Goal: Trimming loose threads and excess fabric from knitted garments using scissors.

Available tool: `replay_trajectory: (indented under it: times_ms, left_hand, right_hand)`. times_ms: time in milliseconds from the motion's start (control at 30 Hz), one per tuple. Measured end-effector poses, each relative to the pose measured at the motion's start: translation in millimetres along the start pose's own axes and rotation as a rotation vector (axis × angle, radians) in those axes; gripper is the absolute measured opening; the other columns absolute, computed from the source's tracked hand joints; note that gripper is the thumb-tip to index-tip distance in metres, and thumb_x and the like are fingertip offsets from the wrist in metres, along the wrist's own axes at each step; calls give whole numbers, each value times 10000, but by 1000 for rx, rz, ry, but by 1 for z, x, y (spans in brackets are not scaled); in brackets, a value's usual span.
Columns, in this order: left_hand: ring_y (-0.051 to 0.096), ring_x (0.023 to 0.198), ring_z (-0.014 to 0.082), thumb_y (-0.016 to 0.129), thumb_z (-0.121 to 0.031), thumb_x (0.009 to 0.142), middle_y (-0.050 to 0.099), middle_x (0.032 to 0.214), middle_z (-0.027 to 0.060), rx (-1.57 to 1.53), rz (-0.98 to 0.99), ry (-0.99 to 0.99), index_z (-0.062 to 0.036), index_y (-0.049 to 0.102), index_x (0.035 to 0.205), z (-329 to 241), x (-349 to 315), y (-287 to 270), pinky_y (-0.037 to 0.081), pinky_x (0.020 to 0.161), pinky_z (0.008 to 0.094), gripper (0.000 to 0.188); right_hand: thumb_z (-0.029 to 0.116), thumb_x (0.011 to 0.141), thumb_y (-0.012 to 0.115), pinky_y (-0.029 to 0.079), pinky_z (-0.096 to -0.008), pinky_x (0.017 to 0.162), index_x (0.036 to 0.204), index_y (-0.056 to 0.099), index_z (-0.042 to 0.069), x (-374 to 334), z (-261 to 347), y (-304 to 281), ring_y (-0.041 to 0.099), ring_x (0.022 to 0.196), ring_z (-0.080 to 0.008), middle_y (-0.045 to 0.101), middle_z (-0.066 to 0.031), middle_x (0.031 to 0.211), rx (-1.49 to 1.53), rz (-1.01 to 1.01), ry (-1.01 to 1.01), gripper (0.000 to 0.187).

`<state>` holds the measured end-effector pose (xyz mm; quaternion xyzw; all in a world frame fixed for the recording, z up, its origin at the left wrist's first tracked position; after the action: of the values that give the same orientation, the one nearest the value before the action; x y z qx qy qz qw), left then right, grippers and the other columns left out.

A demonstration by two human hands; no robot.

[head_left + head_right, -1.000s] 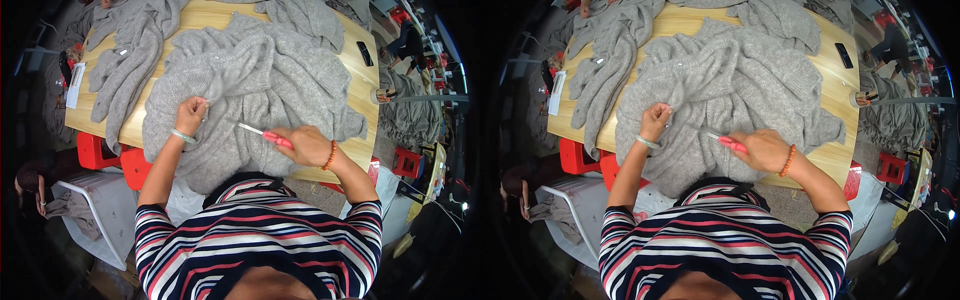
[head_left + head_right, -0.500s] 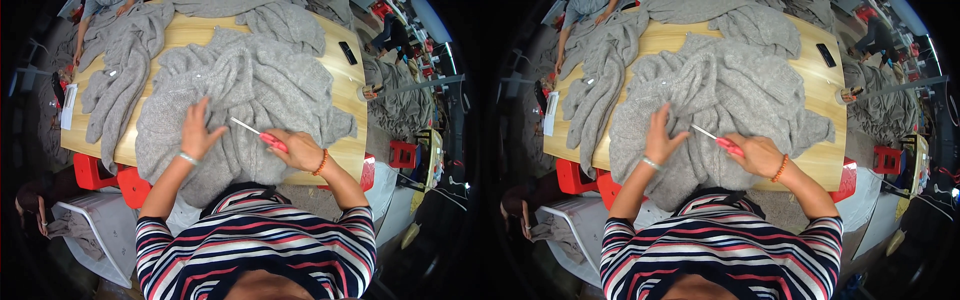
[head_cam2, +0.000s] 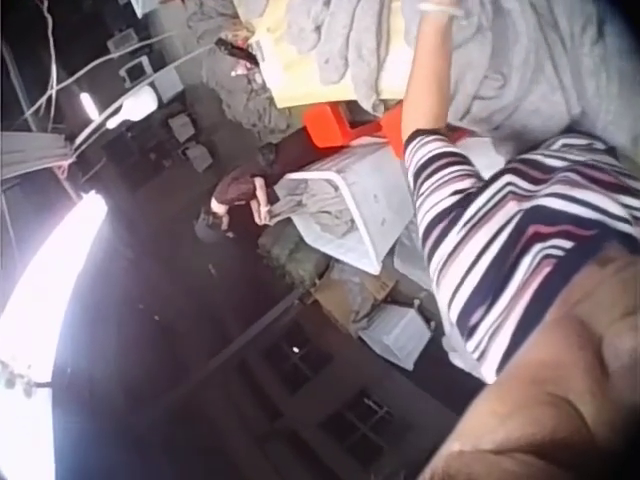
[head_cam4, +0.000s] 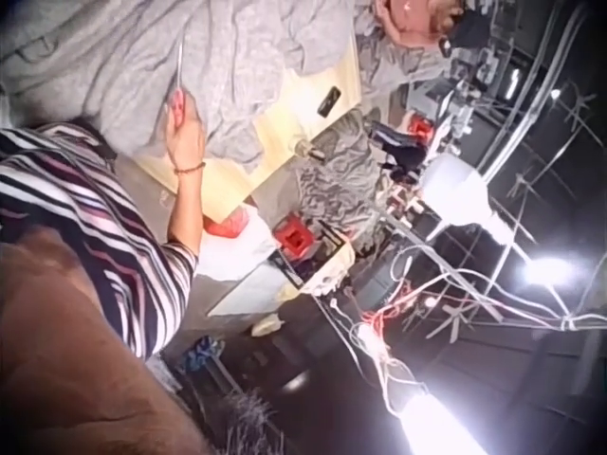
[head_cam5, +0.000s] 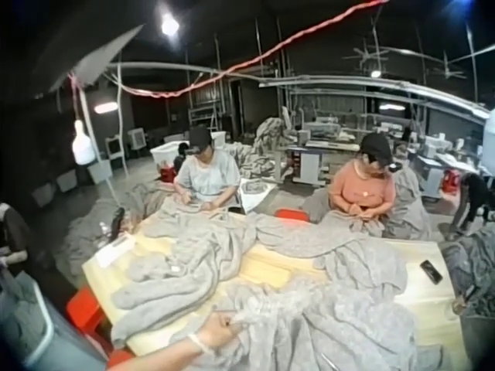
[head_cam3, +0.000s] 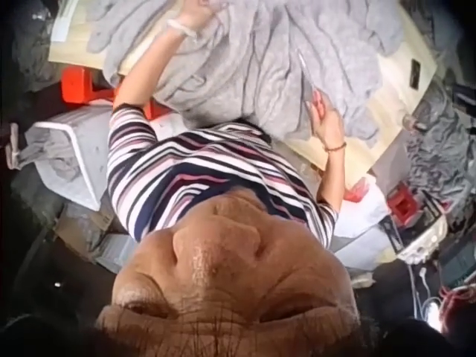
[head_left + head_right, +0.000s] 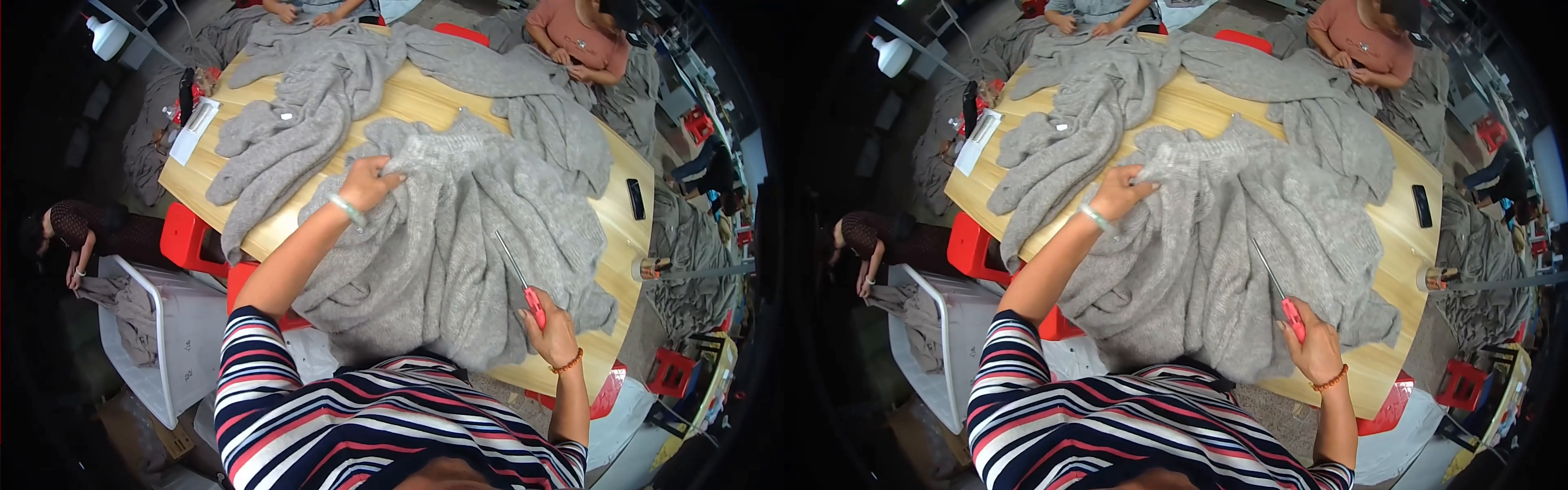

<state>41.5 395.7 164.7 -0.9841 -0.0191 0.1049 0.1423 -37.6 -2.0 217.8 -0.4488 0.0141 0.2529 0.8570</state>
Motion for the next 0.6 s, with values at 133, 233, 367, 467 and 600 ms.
replay_trajectory:
  times_ms: [133,233,367,467,600]
  left_hand:
    - [666,890,130,632,-9,922,708,1030,56,-501,-3,-6,53,656,1123,-9,-27,-5,548,804,290,212]
    - [659,1002,140,600,38,931,694,1126,81,-712,72,59,32,628,1176,-29,-23,-15,530,897,287,246]
    - [674,959,150,598,10,942,701,1073,82,-891,62,122,32,631,1154,-77,-8,-80,555,871,283,216]
    - [673,983,150,610,-26,942,700,1057,73,-808,-2,272,16,638,1130,-125,30,-128,555,857,273,195]
    - [610,1152,223,645,-184,941,634,1237,154,-373,-262,422,24,536,1291,-190,135,-206,474,1019,318,422]
  right_hand:
    - [191,905,670,532,-446,753,1261,562,48,39,22,4,658,890,-450,679,-250,937,43,-12,-84,398]
    - [159,916,658,470,-334,642,1283,565,35,70,36,8,532,609,-257,540,-167,708,108,-81,-105,399]
    - [162,929,646,475,-323,655,1294,563,30,108,60,12,547,617,-225,567,-147,710,64,-54,-114,398]
    - [167,943,634,481,-305,672,1304,562,27,137,70,21,564,639,-179,593,-103,719,172,-3,-77,394]
    - [178,919,667,517,-384,700,1279,570,56,155,104,17,657,743,-393,632,-225,812,194,4,-55,393]
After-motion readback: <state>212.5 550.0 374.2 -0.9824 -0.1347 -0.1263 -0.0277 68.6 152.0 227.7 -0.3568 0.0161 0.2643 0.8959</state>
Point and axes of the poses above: each hand's wrist, its own x-axis towards the middle knuckle, its own y-axis out of the palm, z = x × y, the point moved 4 cm from there along x, towards the middle knuckle
